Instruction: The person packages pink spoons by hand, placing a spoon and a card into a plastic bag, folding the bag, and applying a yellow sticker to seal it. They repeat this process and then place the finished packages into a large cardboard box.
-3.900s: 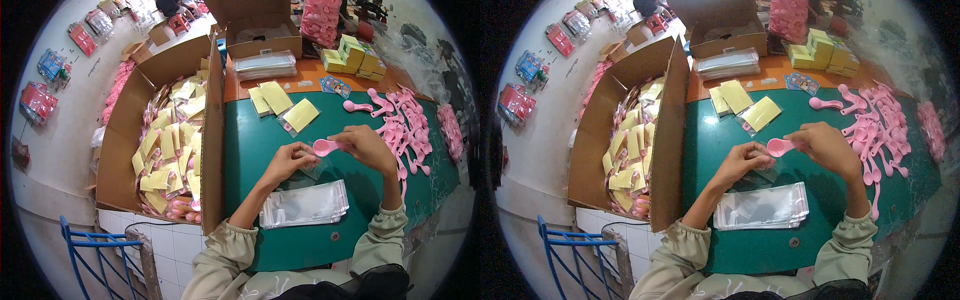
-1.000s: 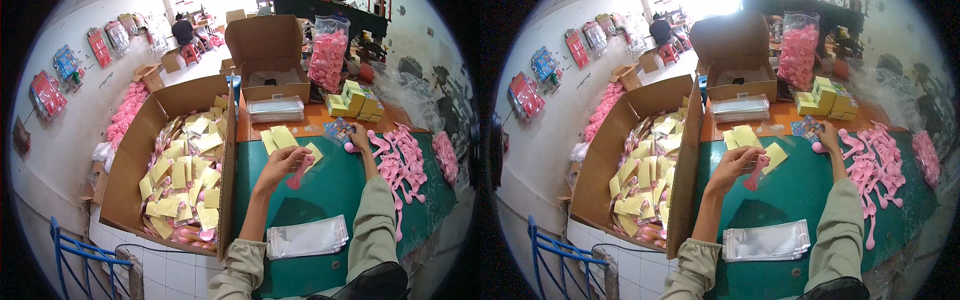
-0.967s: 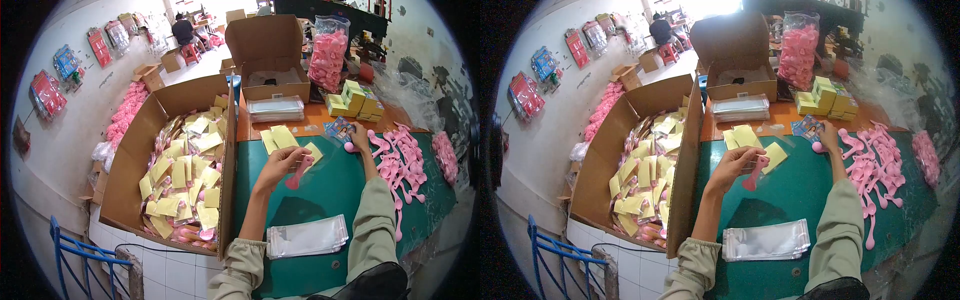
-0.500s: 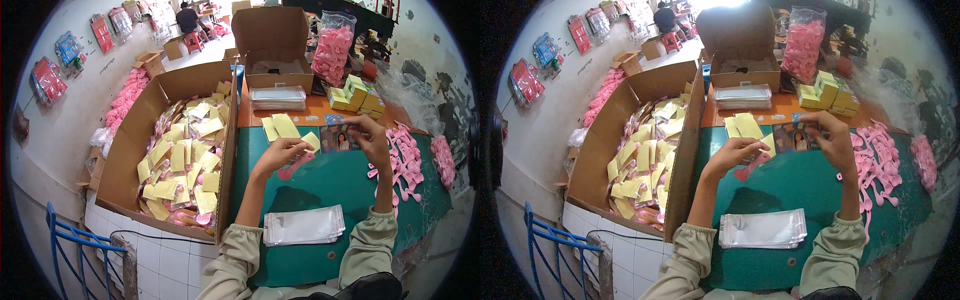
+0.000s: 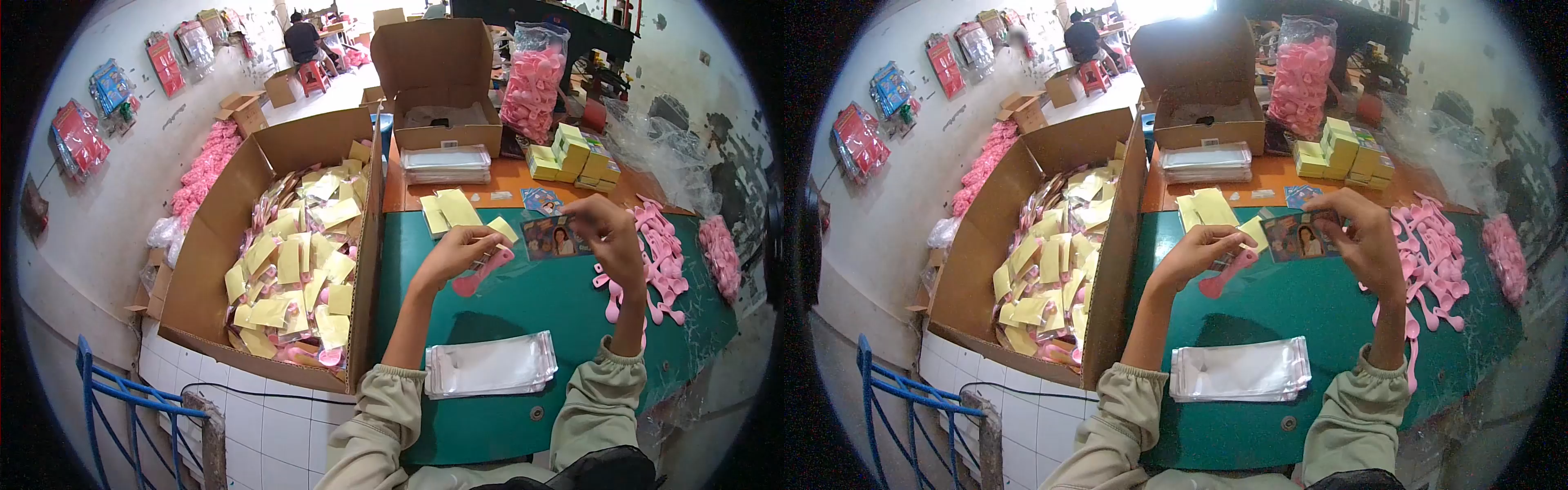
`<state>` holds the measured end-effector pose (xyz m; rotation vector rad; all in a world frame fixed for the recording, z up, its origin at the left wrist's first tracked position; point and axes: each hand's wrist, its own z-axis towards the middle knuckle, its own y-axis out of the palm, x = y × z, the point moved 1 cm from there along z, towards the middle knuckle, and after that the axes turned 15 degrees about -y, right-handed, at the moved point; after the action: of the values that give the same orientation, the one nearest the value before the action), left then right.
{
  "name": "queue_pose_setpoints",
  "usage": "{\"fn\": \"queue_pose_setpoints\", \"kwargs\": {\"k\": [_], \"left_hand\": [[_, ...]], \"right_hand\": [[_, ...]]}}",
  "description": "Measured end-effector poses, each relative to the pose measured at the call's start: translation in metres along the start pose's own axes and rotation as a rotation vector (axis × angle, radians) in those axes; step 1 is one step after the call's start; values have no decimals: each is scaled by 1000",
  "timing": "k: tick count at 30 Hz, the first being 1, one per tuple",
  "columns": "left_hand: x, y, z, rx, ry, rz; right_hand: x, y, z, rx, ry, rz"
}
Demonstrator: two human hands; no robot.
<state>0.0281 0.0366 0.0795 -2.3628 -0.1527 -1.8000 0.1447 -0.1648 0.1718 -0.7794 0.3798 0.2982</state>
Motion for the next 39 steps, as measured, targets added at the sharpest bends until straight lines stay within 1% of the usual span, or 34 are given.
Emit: {"fn": "queue_pose_setpoints", "kwargs": {"k": [2,4,7,8,10,11,13,14,17,18,19,21,25,28,31,33,37,39], "left_hand": [[3,1,-2,-7,18,-4],[3,4,-2,-35,47,-23],[-3,4,6,-90,176,112],[-5,3,7,-82,179,142],[-3,4,6,-68,184,203],[-1,4,4,-51,140,167],[3,6,0,-16,53,94],[2,5,0,-9,53,93],[1,5,2,-1,49,47],[3,7,-1,-5,43,3],[5,7,-2,-8,37,-39],[4,7,-1,-27,30,0],[5,8,-2,-65,32,64],[3,8,1,-87,114,174],[3,7,0,-81,65,94],[3,7,0,-68,80,90],[3,14,2,-41,55,-2],[-1,15,6,-66,106,36]], "right_hand": [[-5,2,1,-90,-40,-52],[-4,5,2,-95,-78,-56],[-7,8,3,-139,-111,-99],[-8,7,3,-158,-117,-120],[-8,4,2,-125,-14,-74],[-6,2,2,-106,37,-51],[1,1,0,116,56,-6],[4,0,-1,226,68,16],[0,0,-2,106,70,95],[-4,-1,-2,-2,92,7],[-2,0,-2,-39,34,-38],[2,2,-1,-116,-82,-128],[-4,1,1,-175,-59,-94],[2,3,-2,-190,5,-10],[6,0,-4,-172,74,53],[4,-5,-3,-181,109,47],[9,2,-6,-217,96,61],[11,4,-4,-266,100,72]]}}
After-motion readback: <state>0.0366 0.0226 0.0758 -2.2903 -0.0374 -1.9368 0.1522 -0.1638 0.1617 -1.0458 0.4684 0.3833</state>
